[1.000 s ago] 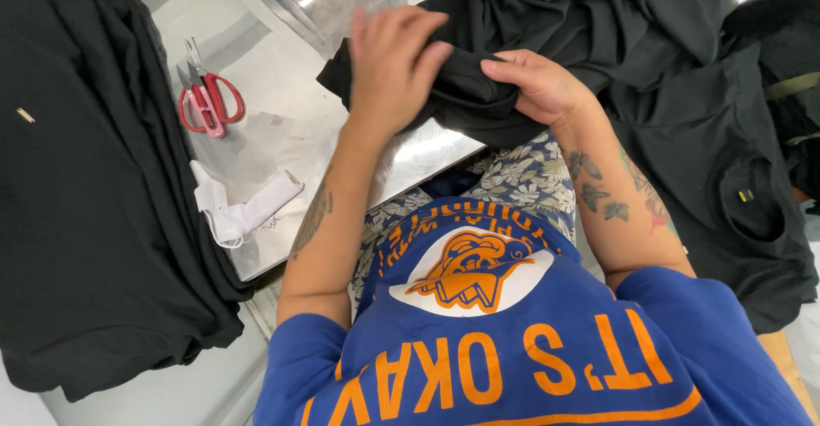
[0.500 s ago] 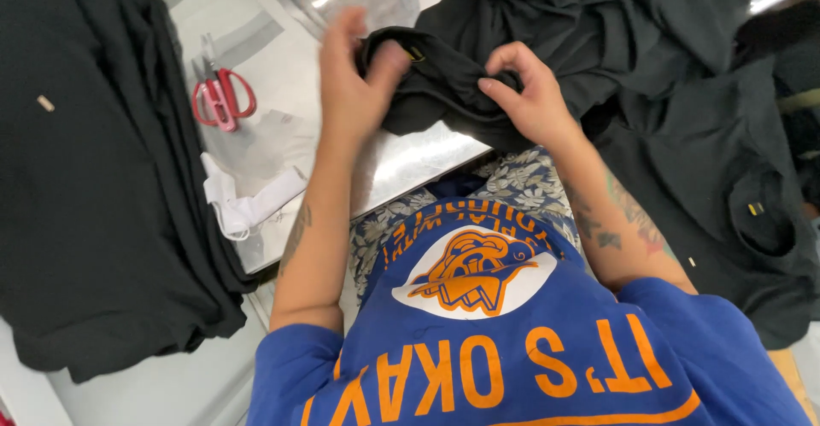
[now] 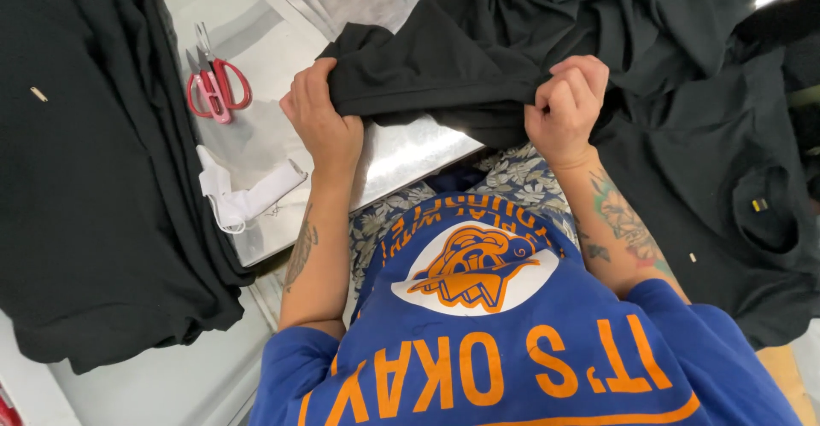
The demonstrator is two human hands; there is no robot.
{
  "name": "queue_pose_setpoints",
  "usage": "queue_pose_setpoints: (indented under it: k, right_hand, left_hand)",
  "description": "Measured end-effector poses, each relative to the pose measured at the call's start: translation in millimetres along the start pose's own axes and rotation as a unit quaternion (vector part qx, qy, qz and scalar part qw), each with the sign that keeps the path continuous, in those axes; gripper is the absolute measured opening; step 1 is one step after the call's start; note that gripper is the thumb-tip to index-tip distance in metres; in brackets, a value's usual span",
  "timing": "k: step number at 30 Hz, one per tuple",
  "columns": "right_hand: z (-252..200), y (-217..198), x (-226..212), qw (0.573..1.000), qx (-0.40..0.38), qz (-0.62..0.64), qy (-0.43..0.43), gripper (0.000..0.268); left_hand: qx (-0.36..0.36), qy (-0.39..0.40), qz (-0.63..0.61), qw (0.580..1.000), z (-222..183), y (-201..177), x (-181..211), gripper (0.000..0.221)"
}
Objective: The person is inspecting black t-shirts for loose threads and using scissors to trim them before stacking the finished garments.
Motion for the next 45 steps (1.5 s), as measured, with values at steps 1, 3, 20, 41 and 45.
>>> queue_pose_setpoints:
  k: [1, 3, 20, 41, 45]
  right_hand:
    - [0, -1, -3, 1.0, 0.001, -0.001, 0.002, 0.033]
    - [2, -1, 1, 0.997, -0.01, 0.029, 0.066, 0.029]
    - [-35, 13, 21, 0.976, -0.024, 0.098, 0.194, 0.024]
    - [-29, 15, 17, 0.979, -0.027, 0.087, 0.183, 0.025]
    - [-21, 14, 10, 0.968, -0.083, 0.071, 0.224, 0.022]
  left_hand:
    - [-0.001, 0.002, 0.001, 1.0, -2, 0, 0, 0.028]
    - [0.008, 0.006, 0.001, 1.0, -6, -1, 0, 0.024]
    - [-0.044, 0.012, 0.026, 0.999, -28, -44, -104, 0.042]
    - [-0.051, -0.014, 0.307, 0.95, -23, -43, -172, 0.038]
    - [-0.118, -0.043, 0.21, 0.97, -5, -45, -135, 0.024]
Point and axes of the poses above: each hand's wrist, its own z-axis towards the middle knuckle, its own y-axis out of the palm, x = y × z, the point moved 8 cm from there along z, towards the middle knuckle, and after that the axes turned 8 degrees about -x, right-handed, at the moved point
